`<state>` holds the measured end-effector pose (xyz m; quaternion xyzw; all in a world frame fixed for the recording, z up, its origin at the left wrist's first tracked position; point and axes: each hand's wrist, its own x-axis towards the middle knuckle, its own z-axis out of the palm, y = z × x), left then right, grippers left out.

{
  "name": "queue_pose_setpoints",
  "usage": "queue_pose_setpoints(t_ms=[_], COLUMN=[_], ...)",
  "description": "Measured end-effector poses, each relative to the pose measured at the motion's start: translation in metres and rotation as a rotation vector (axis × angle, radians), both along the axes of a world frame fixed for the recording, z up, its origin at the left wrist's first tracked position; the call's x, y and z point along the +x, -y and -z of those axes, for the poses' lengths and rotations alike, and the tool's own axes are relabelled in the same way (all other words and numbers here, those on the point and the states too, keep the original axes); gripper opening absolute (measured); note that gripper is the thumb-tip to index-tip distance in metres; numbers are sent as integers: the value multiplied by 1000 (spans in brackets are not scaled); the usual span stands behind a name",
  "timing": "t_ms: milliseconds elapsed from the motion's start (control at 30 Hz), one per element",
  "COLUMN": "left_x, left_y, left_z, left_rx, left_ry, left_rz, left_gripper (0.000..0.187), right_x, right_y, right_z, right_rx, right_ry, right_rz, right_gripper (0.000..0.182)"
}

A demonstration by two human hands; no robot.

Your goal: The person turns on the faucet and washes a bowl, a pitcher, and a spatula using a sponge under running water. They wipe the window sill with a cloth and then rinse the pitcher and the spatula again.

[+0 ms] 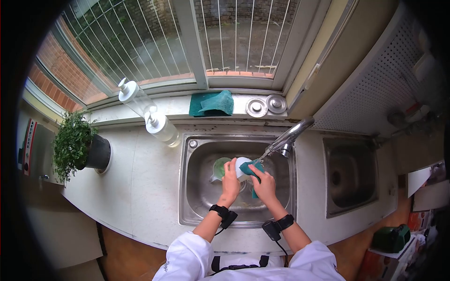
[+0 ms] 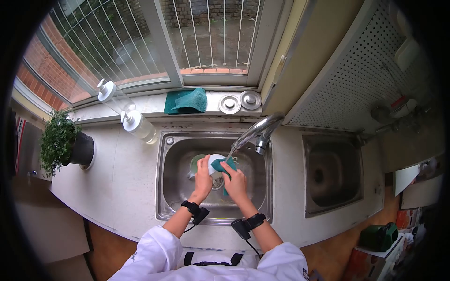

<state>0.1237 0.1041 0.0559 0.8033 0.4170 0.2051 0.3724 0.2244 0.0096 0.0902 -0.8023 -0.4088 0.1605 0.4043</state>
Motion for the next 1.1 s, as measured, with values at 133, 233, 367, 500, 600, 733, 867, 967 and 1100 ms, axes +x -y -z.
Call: queue_pose_setpoints(t_ms=[133,233,367,500,600,733,867,967,1100], left_x=[2,3,5,6,12,27,31,33,36], left_y=[-1,-8,-15,-5,-9,-6,-3,-2,2], left_z=[-6,-8,-9,-4,-11,-11,13,5,5], left_rx=[-76,-27,-19,-3,3,41,103,58,-3], left_ry=[-46,-67,-126,-114,-177,-256,-301,-390,-435], left_rz=[-15,-38,-20,-47,4,80,111,124,147], left_gripper=[66,66,63,63,62,57,50,43,35], right_x=[14,31,10,24,21,-9,20,17,12], right_y=[-19,-11,-12,-14,-5,-5,-2,1,5], right_z=[29,46,17,23,33,-3,14,14,23], right_rx=[224,33,168,-37,-8,-32,-125,-86,-91], right_ry=[-216,-150,-10,-200,-306,233,285,339,362], right_rz=[41,194,-12,144,266,24,94,42,58], right_gripper=[31,30,30,32,32,37,39,37,35])
